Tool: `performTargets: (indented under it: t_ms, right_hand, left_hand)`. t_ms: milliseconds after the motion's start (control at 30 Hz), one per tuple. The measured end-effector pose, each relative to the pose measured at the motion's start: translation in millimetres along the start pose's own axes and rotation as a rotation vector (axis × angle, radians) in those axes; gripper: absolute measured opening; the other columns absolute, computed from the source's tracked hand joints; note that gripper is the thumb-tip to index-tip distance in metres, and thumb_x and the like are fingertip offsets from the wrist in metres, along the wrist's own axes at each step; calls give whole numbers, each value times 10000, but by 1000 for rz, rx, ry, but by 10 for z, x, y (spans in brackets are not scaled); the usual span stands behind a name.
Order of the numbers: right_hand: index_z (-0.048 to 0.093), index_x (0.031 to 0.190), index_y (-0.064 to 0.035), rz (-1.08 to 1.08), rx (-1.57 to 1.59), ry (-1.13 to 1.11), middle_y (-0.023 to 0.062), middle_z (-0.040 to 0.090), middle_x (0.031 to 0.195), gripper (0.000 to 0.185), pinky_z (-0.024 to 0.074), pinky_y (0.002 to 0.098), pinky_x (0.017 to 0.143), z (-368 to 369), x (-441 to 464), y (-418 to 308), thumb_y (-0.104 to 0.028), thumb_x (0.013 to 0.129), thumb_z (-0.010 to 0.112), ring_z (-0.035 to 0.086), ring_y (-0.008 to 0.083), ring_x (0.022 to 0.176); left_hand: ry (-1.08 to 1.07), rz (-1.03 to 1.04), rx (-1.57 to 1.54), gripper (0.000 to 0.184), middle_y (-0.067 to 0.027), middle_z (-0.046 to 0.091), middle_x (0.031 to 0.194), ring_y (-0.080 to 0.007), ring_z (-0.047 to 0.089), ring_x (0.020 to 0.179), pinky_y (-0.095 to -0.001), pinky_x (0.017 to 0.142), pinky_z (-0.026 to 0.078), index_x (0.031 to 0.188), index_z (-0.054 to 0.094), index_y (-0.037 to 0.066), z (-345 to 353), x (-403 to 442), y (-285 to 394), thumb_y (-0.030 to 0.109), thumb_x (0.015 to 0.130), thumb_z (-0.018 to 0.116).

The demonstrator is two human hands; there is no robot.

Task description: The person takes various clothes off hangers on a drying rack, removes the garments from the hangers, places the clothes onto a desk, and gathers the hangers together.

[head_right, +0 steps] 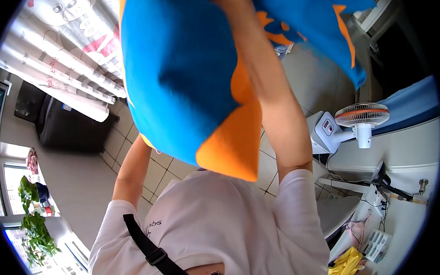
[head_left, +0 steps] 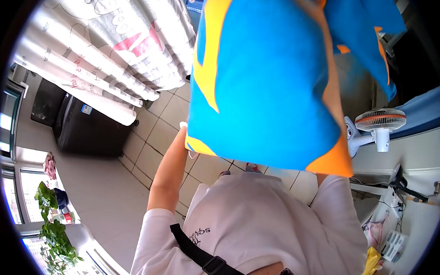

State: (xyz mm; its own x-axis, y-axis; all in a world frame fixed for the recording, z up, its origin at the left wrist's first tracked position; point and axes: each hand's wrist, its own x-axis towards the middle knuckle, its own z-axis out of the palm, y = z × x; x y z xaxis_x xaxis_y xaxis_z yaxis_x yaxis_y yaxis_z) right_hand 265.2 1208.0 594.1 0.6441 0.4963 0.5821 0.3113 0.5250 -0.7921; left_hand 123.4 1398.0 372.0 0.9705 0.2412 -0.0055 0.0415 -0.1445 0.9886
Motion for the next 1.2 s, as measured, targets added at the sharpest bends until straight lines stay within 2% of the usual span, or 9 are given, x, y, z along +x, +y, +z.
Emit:
performTargets:
  t_ms: [367,433,567,767,833,900,967,1133,1200]
  right_hand:
    - [583,1068,-76,-80,-381,21,63,618,1004,384,473,317,866,-869,437,-1050,-340,804,672,603,181,932]
    - [590,1053,-75,-93,-442,37,65,622,988,375,477,316,859,-1057,472,-1240,-347,806,667,606,179,921]
    - [602,1021,-72,-106,-534,45,69,629,954,361,484,313,844,-1355,587,-1570,-361,810,656,614,176,900]
    - [621,973,-68,-24,-548,12,75,640,903,351,496,310,821,-1337,693,-1592,-382,816,639,625,171,867]
    - [627,957,-66,27,-526,-8,76,644,886,351,499,309,814,-1261,752,-1514,-389,818,634,629,169,856]
    - [633,941,-65,96,-481,-53,78,648,869,352,503,308,806,-1119,818,-1354,-395,820,628,633,167,846]
    - [639,925,-63,185,-422,-107,80,652,852,355,507,306,798,-911,876,-1159,-402,822,623,636,165,835]
    - [641,888,-55,267,-373,-141,66,643,815,322,490,273,734,-225,492,-594,-368,815,623,619,135,802]
    - [477,1222,-31,467,-390,-209,108,569,1085,507,440,309,874,-27,241,-570,-239,790,640,552,202,994]
  left_hand:
    - [519,-305,250,293,-235,640,810,-356,636,832,-393,743,483,861,662,-1,-427,-211,-1716,273,780,594]
    - [520,-498,636,253,-211,647,887,-374,615,903,-422,776,482,894,675,50,-505,-368,-1654,258,800,568]
    - [608,-737,695,240,-168,645,986,-360,610,941,-442,784,494,994,666,122,-764,-782,-1944,249,828,549]
    - [693,-618,689,232,-206,642,849,-371,621,806,-428,683,491,955,647,16,-1039,-904,-2099,173,811,556]
    - [628,-501,752,235,-184,652,769,-338,640,716,-418,602,499,963,640,0,-987,-636,-1996,155,811,550]
    - [511,-674,16,194,-67,507,522,-199,494,417,-327,378,368,863,624,-27,-785,-425,-1444,139,796,549]
    - [381,-624,-208,158,44,311,480,-70,265,349,-243,326,187,797,592,-2,-444,-242,-794,148,812,547]
    - [221,-296,-667,211,61,286,470,-43,215,347,-221,330,150,899,585,-11,-35,6,570,189,891,519]
    - [233,-104,-677,271,26,413,500,-40,238,341,-215,327,154,996,580,-24,43,24,1170,222,901,521]
